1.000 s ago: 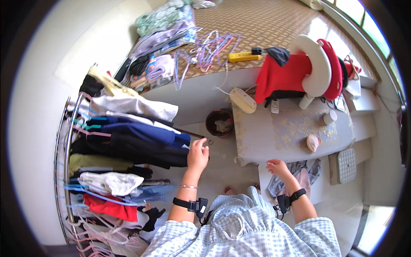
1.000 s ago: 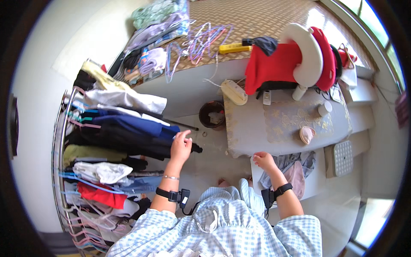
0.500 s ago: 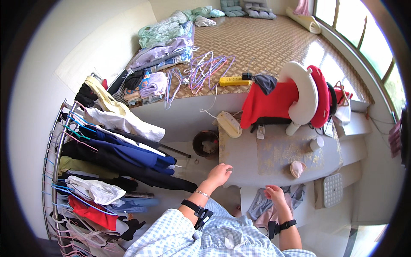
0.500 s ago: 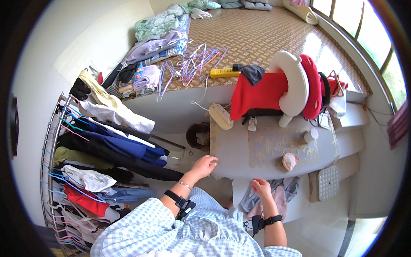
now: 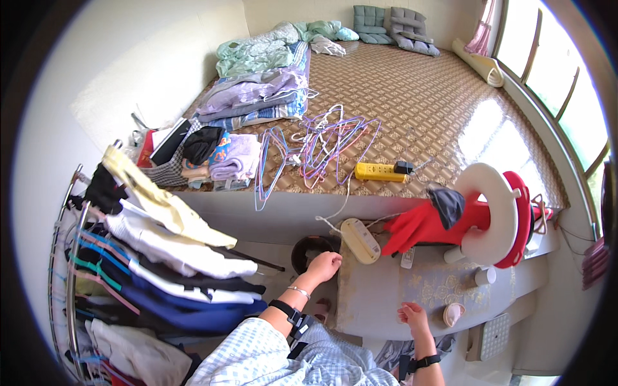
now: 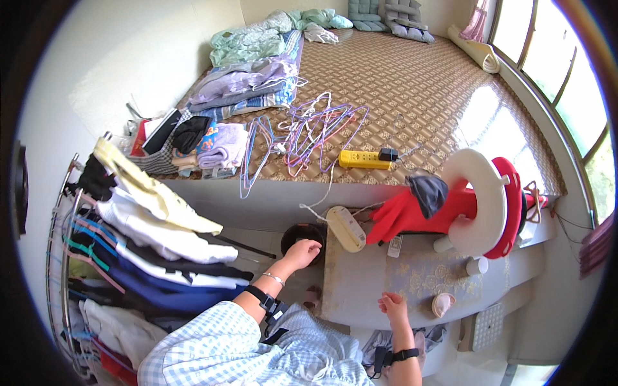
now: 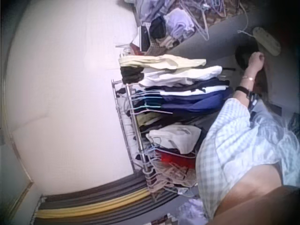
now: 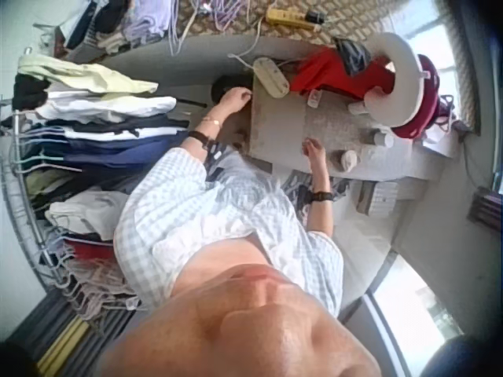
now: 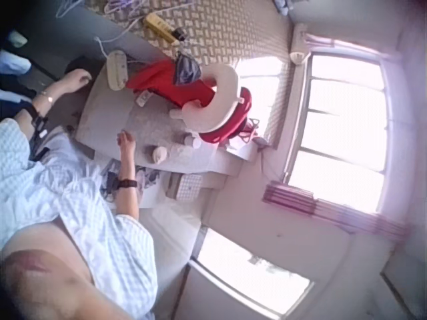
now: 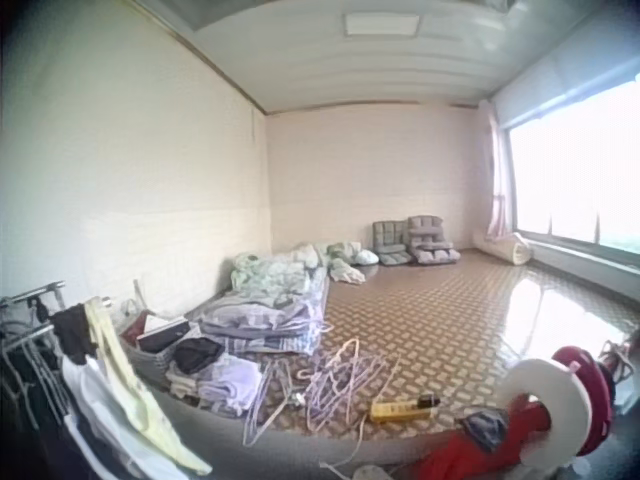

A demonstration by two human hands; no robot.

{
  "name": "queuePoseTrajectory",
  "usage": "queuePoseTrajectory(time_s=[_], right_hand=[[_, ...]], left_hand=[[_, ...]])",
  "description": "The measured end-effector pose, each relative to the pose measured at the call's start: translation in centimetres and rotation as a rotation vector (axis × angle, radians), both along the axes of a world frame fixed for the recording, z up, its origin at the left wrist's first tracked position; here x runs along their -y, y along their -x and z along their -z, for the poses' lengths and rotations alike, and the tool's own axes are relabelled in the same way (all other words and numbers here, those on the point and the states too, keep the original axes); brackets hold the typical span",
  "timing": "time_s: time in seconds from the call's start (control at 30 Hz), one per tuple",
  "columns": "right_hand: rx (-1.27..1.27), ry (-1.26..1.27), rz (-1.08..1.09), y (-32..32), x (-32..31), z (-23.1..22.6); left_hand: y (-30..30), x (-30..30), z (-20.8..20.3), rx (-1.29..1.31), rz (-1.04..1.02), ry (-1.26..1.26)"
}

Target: The person takes clothing items from a table and bed, places them onto hangers, and hangs them onto a rack and inside a wardrobe.

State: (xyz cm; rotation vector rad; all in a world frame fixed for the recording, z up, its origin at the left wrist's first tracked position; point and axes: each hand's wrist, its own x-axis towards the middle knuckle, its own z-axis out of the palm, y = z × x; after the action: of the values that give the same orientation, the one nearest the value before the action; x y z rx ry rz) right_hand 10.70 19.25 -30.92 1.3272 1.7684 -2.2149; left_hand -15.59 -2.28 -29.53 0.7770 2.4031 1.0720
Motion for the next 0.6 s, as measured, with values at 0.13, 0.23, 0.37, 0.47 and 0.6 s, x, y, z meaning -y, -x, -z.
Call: queuePoseTrajectory(time_s=[0.13, 0.23, 0.37, 0.47, 0.6], right_hand=[[0.006, -0.011, 0.039, 6.3, 1.3, -0.5], [-0.005, -0.038, 0.057, 10.0, 2.7, -1.0], [0.043, 0.0, 0.126, 11.0, 3.4, -0.6], [0.101, 0.062, 0.241, 10.2, 3.3, -0.5], [0.139, 0.096, 0.334, 8.5, 2.8, -0.9]], left_hand=[[9.0, -3.4, 0.8, -0.046, -0.133, -0.017], [16.3, -6.7, 3.7, -0.162, -0.298, -0.057], [23.4, -11.9, 6.7, -0.124, -0.411, -0.099], [26.7, -14.0, 7.1, 0.047, -0.483, -0.098], [29.2, -15.1, 7.8, 0.105, -0.63, -0.102]])
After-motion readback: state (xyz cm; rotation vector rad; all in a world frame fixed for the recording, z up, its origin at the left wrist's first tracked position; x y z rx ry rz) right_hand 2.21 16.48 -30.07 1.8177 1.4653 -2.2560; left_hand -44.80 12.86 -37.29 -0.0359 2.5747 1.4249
